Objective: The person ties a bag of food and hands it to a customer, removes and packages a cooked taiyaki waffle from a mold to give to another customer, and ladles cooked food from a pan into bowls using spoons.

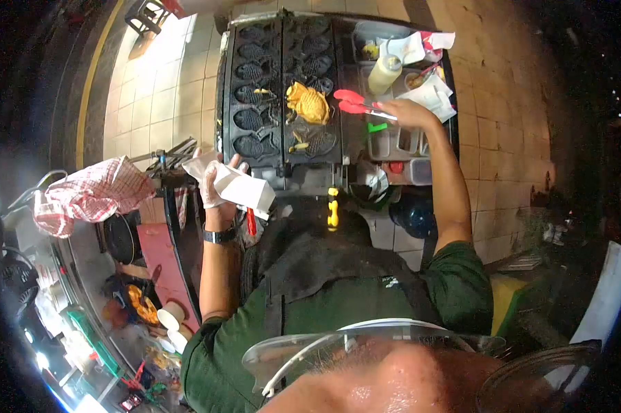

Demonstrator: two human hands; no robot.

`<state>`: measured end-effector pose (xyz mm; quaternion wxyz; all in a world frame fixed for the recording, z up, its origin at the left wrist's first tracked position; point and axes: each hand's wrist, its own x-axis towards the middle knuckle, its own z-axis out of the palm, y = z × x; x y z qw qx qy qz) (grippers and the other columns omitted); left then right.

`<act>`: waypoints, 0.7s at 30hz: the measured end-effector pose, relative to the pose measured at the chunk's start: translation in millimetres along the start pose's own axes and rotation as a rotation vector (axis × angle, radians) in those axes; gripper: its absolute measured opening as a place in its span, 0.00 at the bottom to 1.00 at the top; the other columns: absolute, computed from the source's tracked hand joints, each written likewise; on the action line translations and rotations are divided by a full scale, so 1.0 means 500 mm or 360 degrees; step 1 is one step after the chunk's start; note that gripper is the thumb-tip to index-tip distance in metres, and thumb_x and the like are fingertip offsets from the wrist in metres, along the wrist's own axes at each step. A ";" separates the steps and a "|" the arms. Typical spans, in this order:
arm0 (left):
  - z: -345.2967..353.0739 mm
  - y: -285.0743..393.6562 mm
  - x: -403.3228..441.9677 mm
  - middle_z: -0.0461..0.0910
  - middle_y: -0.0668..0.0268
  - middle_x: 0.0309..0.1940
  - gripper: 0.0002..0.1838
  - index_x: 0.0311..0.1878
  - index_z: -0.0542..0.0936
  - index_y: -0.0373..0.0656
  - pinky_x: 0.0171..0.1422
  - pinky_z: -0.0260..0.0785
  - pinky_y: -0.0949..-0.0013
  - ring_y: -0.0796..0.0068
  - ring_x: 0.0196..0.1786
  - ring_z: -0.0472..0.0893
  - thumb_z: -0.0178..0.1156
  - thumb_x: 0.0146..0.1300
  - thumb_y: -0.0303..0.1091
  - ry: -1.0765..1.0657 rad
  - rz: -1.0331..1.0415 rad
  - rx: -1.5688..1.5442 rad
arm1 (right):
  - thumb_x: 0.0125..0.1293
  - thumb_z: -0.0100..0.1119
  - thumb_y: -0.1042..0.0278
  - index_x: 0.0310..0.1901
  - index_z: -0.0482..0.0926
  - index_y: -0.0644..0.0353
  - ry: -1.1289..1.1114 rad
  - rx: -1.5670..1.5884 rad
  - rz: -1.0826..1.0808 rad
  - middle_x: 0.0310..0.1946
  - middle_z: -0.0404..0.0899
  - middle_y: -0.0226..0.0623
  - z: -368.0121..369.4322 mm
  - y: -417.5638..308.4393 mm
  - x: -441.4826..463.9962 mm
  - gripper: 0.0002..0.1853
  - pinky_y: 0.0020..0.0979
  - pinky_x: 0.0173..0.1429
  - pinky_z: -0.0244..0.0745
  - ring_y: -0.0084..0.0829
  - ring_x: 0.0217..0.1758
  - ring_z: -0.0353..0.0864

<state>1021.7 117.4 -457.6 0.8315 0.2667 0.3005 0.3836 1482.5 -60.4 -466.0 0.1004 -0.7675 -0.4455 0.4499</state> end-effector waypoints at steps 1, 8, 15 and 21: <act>-0.003 0.003 0.010 0.73 0.64 0.60 0.40 0.76 0.54 0.70 0.62 0.75 0.41 0.48 0.62 0.77 0.64 0.65 0.41 -0.0020 0.0010 -0.0036 | 0.78 0.42 0.45 0.62 0.78 0.53 0.0016 0.0041 0.0047 0.34 0.81 0.44 -0.023 -0.015 -0.003 0.26 0.34 0.43 0.73 0.35 0.37 0.79; -0.055 0.027 0.050 0.72 0.61 0.62 0.40 0.76 0.54 0.65 0.61 0.76 0.44 0.46 0.61 0.78 0.64 0.64 0.44 -0.0108 -0.0194 -0.0039 | 0.77 0.46 0.45 0.66 0.75 0.57 -0.0120 -0.0107 -0.0137 0.51 0.85 0.36 0.003 0.000 0.090 0.27 0.33 0.53 0.77 0.32 0.49 0.81; -0.104 0.029 0.048 0.73 0.49 0.63 0.40 0.75 0.55 0.61 0.61 0.74 0.44 0.46 0.56 0.79 0.61 0.63 0.54 -0.0088 -0.0411 -0.0060 | 0.76 0.47 0.41 0.66 0.76 0.48 -0.0365 0.0361 0.0003 0.38 0.80 0.23 0.009 -0.052 0.134 0.27 0.20 0.29 0.65 0.14 0.29 0.71; -0.124 0.048 0.026 0.72 0.48 0.64 0.38 0.76 0.53 0.67 0.61 0.74 0.42 0.44 0.58 0.78 0.58 0.66 0.53 -0.0111 -0.0288 0.0004 | 0.75 0.51 0.41 0.65 0.77 0.46 -0.0432 0.0507 0.0111 0.29 0.75 0.21 -0.046 -0.045 0.178 0.26 0.16 0.24 0.56 0.12 0.24 0.66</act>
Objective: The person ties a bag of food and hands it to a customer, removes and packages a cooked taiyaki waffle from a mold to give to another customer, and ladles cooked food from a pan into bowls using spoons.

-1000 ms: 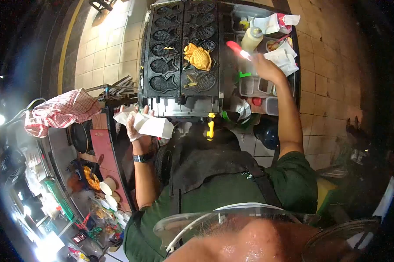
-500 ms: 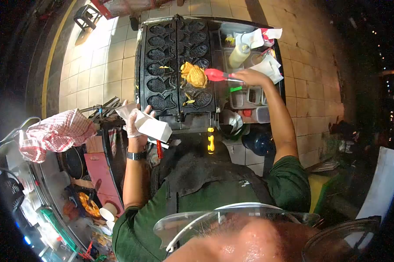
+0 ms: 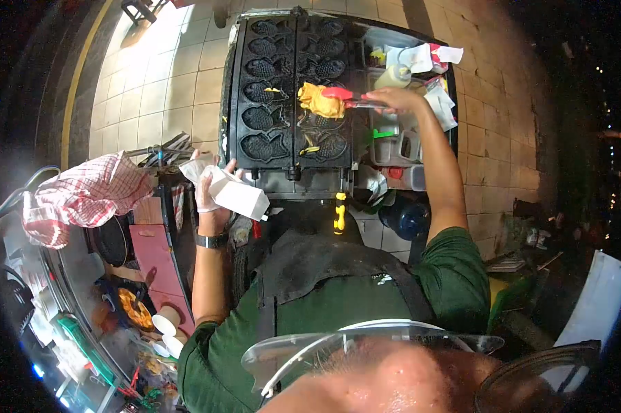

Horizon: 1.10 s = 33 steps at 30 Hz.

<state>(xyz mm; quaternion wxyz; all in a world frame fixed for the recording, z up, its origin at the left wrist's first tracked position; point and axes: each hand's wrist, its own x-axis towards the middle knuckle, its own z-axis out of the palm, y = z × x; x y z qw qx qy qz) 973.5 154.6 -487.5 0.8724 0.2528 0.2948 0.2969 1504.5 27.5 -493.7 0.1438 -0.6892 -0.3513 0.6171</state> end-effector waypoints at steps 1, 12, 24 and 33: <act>0.002 0.002 -0.003 0.71 0.52 0.64 0.38 0.76 0.53 0.69 0.61 0.73 0.41 0.44 0.59 0.78 0.58 0.66 0.52 0.0023 0.0031 -0.0008 | 0.75 0.51 0.40 0.65 0.77 0.45 0.0039 0.0000 -0.0039 0.29 0.75 0.21 -0.008 0.004 0.019 0.26 0.16 0.23 0.56 0.12 0.23 0.66; 0.062 0.013 0.062 0.71 0.61 0.63 0.38 0.77 0.53 0.69 0.70 0.64 0.34 0.41 0.68 0.70 0.59 0.66 0.48 0.0080 0.0374 -0.0037 | 0.75 0.48 0.39 0.62 0.79 0.45 0.0000 -0.0174 -0.0075 0.28 0.77 0.22 -0.018 -0.020 0.078 0.25 0.19 0.20 0.56 0.12 0.21 0.64; 0.108 0.041 0.308 0.60 0.51 0.73 0.42 0.74 0.57 0.60 0.75 0.50 0.29 0.35 0.72 0.63 0.66 0.60 0.50 -0.0214 0.0961 -0.0258 | 0.77 0.47 0.43 0.58 0.79 0.53 -0.0065 0.0419 -0.0207 0.26 0.75 0.23 0.073 -0.069 -0.020 0.24 0.19 0.17 0.52 0.13 0.14 0.60; 0.193 0.045 0.341 0.63 0.56 0.70 0.47 0.75 0.53 0.73 0.73 0.50 0.21 0.33 0.72 0.61 0.69 0.55 0.49 -0.0622 0.1250 -0.0219 | 0.77 0.47 0.43 0.59 0.80 0.54 -0.0186 0.0508 -0.0238 0.24 0.77 0.25 0.123 -0.102 -0.111 0.25 0.20 0.17 0.51 0.12 0.13 0.60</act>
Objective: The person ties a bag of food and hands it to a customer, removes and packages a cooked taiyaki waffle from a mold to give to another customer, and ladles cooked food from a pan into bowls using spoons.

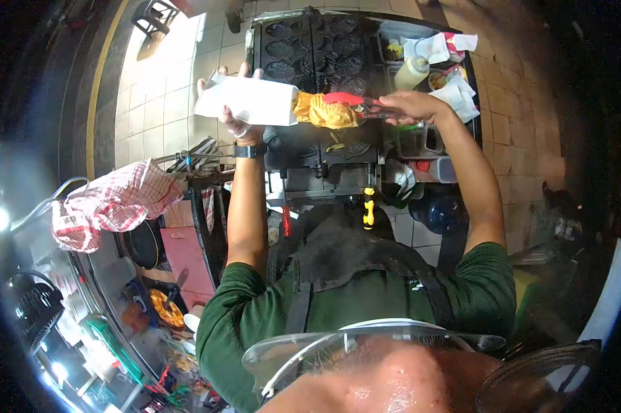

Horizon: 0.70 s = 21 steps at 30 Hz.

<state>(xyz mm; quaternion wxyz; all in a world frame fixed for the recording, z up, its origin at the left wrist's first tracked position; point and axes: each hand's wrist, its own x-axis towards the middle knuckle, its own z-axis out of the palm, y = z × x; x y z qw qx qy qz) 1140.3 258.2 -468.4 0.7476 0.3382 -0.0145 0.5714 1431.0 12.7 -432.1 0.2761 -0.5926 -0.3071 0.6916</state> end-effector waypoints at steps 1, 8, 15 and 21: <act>0.010 -0.001 0.002 0.63 0.56 0.70 0.46 0.75 0.54 0.73 0.73 0.50 0.21 0.33 0.73 0.61 0.68 0.55 0.49 -0.0040 -0.0003 0.0014 | 0.77 0.47 0.43 0.59 0.80 0.54 0.0014 -0.0035 -0.0002 0.24 0.77 0.25 0.003 -0.002 -0.006 0.25 0.20 0.16 0.51 0.12 0.13 0.61; 0.072 -0.024 -0.031 0.64 0.57 0.70 0.40 0.72 0.60 0.71 0.74 0.50 0.23 0.35 0.72 0.63 0.67 0.56 0.52 -0.0012 -0.0093 -0.0159 | 0.76 0.47 0.42 0.60 0.79 0.53 0.0056 -0.0185 0.0086 0.25 0.76 0.26 0.027 -0.050 -0.044 0.26 0.18 0.18 0.53 0.12 0.14 0.62; 0.095 -0.072 -0.095 0.75 0.54 0.63 0.30 0.65 0.68 0.68 0.75 0.51 0.26 0.40 0.66 0.72 0.56 0.62 0.64 0.0373 -0.0248 -0.0508 | 0.74 0.49 0.37 0.55 0.82 0.49 0.0167 -0.0209 0.0106 0.23 0.76 0.23 0.062 -0.095 -0.091 0.26 0.19 0.17 0.51 0.10 0.13 0.61; 0.166 -0.138 -0.163 0.78 0.53 0.58 0.27 0.59 0.73 0.64 0.72 0.61 0.31 0.41 0.63 0.75 0.55 0.61 0.65 0.0506 -0.0351 -0.0523 | 0.75 0.44 0.35 0.57 0.79 0.56 0.0233 -0.0369 0.0243 0.22 0.74 0.24 0.077 -0.136 -0.124 0.31 0.20 0.16 0.54 0.12 0.15 0.62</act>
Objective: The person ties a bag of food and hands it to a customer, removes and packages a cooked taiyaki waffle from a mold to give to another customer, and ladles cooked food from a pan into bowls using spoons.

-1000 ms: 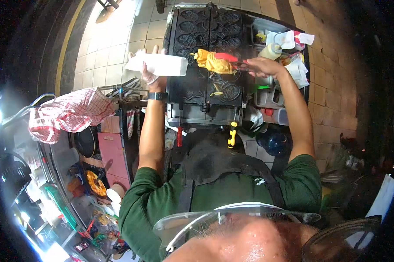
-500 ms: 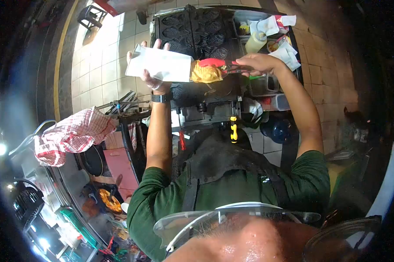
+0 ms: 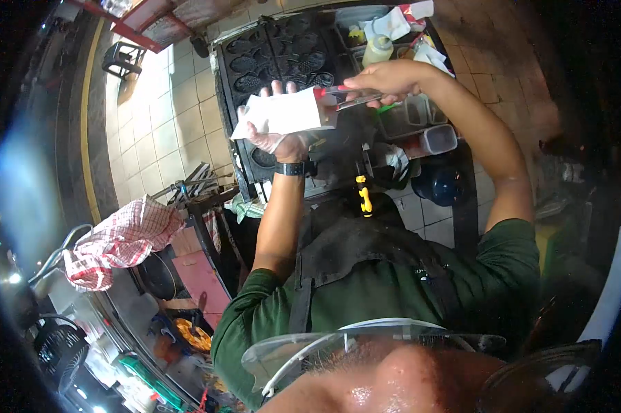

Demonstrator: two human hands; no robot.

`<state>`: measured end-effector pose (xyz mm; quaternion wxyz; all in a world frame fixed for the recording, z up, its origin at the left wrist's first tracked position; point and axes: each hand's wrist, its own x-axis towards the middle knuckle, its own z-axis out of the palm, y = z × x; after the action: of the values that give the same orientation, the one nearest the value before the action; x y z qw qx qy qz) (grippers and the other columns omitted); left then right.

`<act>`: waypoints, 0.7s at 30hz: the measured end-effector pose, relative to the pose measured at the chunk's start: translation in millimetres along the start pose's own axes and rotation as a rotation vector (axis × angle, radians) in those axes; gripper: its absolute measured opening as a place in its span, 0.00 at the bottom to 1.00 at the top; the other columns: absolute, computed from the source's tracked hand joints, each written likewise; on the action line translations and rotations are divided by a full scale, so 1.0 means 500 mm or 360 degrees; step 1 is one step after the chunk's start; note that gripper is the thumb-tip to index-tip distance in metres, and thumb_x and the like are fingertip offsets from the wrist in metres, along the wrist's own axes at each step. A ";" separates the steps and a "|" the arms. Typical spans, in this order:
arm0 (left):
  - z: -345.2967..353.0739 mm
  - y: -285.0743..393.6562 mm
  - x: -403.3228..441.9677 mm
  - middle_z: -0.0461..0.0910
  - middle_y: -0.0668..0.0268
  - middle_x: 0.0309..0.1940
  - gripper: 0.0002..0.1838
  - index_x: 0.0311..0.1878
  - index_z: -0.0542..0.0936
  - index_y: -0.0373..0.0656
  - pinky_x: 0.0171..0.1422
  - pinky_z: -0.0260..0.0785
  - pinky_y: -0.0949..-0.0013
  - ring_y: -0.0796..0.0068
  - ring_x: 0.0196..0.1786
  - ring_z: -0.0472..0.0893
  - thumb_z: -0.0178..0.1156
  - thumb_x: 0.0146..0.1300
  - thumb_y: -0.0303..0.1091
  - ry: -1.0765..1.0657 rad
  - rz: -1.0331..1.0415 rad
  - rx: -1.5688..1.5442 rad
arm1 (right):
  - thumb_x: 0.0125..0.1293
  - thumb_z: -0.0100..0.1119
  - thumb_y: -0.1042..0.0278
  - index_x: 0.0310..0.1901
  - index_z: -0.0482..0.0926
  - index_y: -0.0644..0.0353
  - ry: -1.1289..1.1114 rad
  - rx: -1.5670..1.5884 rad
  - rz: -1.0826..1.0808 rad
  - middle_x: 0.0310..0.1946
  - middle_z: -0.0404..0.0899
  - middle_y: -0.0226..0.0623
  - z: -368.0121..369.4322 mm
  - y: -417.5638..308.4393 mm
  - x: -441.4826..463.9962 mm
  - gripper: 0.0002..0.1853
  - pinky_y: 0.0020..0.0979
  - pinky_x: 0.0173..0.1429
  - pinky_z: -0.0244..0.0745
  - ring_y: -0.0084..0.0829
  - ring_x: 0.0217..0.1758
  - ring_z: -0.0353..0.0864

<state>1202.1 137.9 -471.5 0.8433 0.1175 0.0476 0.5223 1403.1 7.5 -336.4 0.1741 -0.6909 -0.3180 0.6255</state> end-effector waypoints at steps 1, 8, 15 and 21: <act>-0.017 -0.016 -0.003 0.77 0.55 0.57 0.26 0.59 0.73 0.61 0.72 0.62 0.36 0.46 0.62 0.76 0.55 0.62 0.63 0.0018 -0.0059 -0.0011 | 0.76 0.43 0.36 0.55 0.80 0.58 0.0045 -0.0155 0.0011 0.22 0.75 0.25 0.002 -0.016 -0.011 0.31 0.21 0.16 0.56 0.13 0.14 0.64; -0.064 -0.051 0.008 0.78 0.50 0.58 0.39 0.63 0.74 0.36 0.69 0.67 0.38 0.44 0.61 0.76 0.46 0.63 0.62 0.0396 -0.0554 0.0096 | 0.75 0.47 0.47 0.36 0.83 0.65 0.1024 -0.2096 -0.0727 0.24 0.81 0.42 -0.003 -0.086 -0.219 0.26 0.42 0.39 0.77 0.45 0.27 0.80; 0.002 0.017 -0.044 0.80 0.48 0.51 0.33 0.53 0.80 0.37 0.65 0.70 0.37 0.44 0.53 0.79 0.50 0.64 0.60 0.0530 -0.0651 -0.0200 | 0.62 0.53 0.65 0.45 0.87 0.62 0.1056 -0.1212 0.0498 0.49 0.85 0.49 -0.107 0.320 0.098 0.17 0.50 0.54 0.80 0.48 0.52 0.86; 0.016 0.047 -0.127 0.72 0.46 0.47 0.46 0.57 0.64 0.23 0.64 0.73 0.54 0.52 0.52 0.76 0.74 0.48 0.50 0.0645 -0.0796 -0.0422 | 0.69 0.54 0.59 0.51 0.84 0.66 0.1290 -0.0994 0.0264 0.49 0.85 0.49 -0.101 0.564 0.396 0.19 0.50 0.51 0.80 0.49 0.49 0.86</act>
<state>1154.7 90.1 -460.7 0.9266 -0.1144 0.1730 0.3137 1518.2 -62.5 -657.7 0.0185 -0.9196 -0.3407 0.1945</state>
